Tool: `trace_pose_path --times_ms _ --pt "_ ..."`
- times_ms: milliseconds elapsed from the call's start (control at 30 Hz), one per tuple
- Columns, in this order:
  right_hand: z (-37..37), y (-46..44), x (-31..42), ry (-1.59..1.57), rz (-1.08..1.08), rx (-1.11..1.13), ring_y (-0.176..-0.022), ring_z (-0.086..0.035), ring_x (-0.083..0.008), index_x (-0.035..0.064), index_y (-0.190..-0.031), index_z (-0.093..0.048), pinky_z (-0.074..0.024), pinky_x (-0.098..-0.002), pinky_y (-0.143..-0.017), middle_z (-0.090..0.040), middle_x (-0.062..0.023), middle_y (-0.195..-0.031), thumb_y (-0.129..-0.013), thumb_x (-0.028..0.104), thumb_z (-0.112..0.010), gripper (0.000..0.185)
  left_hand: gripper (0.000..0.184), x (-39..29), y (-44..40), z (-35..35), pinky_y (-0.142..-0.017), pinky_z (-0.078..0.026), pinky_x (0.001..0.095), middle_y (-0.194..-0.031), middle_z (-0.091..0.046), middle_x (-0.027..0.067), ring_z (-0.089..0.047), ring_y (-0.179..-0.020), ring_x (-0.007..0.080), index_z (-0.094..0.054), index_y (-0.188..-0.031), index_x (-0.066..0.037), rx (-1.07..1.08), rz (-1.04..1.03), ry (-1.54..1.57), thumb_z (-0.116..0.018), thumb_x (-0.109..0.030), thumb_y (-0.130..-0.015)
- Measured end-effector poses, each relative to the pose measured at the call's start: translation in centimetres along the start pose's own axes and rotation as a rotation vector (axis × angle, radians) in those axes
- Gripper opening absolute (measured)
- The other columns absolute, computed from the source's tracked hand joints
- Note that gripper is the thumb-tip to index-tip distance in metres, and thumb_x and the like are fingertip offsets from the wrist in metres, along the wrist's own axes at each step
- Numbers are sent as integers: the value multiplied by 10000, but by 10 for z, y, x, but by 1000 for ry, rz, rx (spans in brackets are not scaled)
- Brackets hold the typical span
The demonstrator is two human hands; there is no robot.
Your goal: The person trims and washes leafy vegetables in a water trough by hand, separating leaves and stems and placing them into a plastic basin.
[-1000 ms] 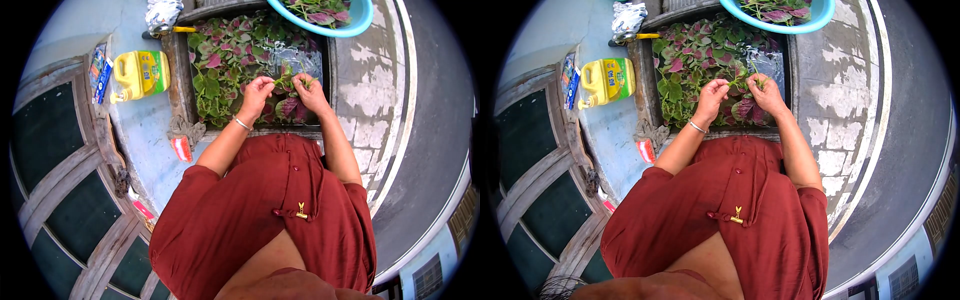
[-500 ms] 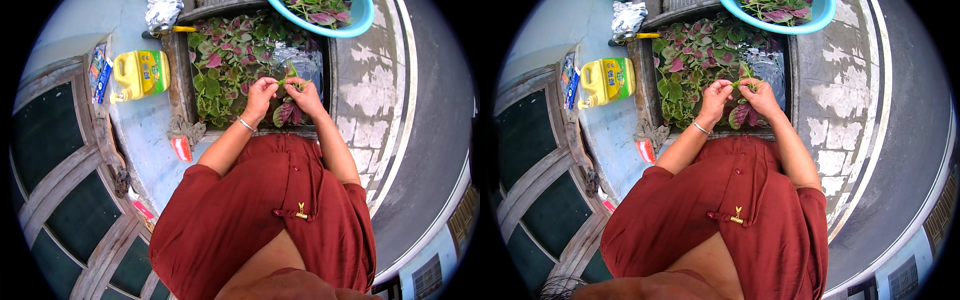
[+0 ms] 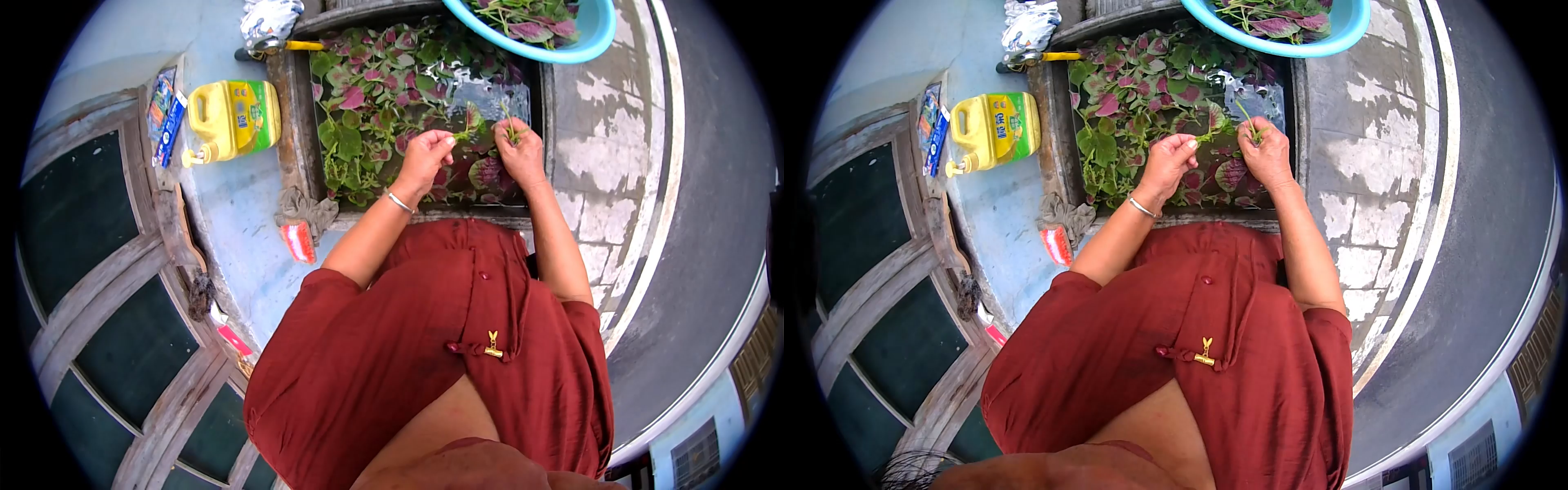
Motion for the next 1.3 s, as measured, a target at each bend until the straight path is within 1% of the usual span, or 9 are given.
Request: trace_pose_path --times_ms 67,133,233,733,800,900,967,1100,1300 --pt "9 0 6 -9 55 35 -650 -591 -273 40 -789 -568 -486 -345 -612 -604 -112 -743 -750 131 -636 120 105 3 -1 5 -612 -451 234 -739 -537 -13 -505 -633 76 -558 -909 -51 44 93 126 -585 -145 -869" --pt "12 5 31 24 410 91 -729 -603 -247 83 -912 -587 -490 -326 -634 -612 -74 -850 -744 136 -659 190 88 6 1 3 -628 -452 266 -737 -523 0 -493 -632 87 -541 -871 -70 128 252 294 -554 -156 -885" --pt "5 9 51 90 429 224 -782 -603 -238 137 -1025 -585 -493 -321 -652 -609 -54 -901 -741 149 -668 297 91 8 2 -2 -630 -451 272 -756 -527 7 -488 -633 91 -540 -889 -64 207 299 346 -556 -153 -882" --pt "-9 12 34 102 392 168 -710 -594 -289 79 -803 -615 -477 -361 -605 -581 -88 -744 -708 127 -646 110 100 12 6 -16 -616 -446 263 -762 -525 10 -476 -622 88 -543 -900 -52 214 295 347 -582 -138 -868" --pt "-2 6 18 175 229 -5 -699 -595 -310 60 -750 -612 -481 -364 -607 -600 -99 -738 -718 143 -632 90 100 10 7 -14 -609 -445 257 -758 -523 6 -476 -618 85 -544 -899 -53 203 257 310 -588 -135 -864" --pt "16 -5 3 -82 3 -10 -583 -593 -205 39 -774 -626 -476 -299 -582 -612 -104 -670 -779 143 -610 105 101 6 10 -3 -599 -442 245 -748 -521 -5 -478 -617 79 -552 -903 -53 153 198 244 -595 -134 -860" --pt "32 -15 10 -336 -60 30 -613 -550 -69 15 -804 -635 -444 -227 -573 -638 -27 -690 -827 131 -610 120 106 7 12 8 -590 -442 236 -743 -525 -8 -478 -610 76 -559 -907 -51 126 174 117 -595 -139 -861" --pt "97 -45 74 -515 136 -213 -685 -531 -45 16 -843 -632 -426 -190 -610 -628 15 -756 -868 111 -593 105 122 16 21 20 -564 -436 197 -742 -534 -17 -487 -604 66 -564 -913 -48 69 233 -12 -603 -149 -857" --pt "154 -109 126 -408 610 -647 -735 -568 -103 28 -851 -592 -454 -227 -671 -633 -49 -822 -862 126 -603 99 122 28 31 25 -543 -426 176 -728 -543 -36 -495 -587 51 -569 -935 -52 56 210 -67 -594 -148 -864"
Point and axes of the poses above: each hand's wrist, its own y-axis away from the middle knuckle, its own z-axis out of the back of the hand, x = y × z, the point moved 6 cm from there along -y, towards the middle knuckle
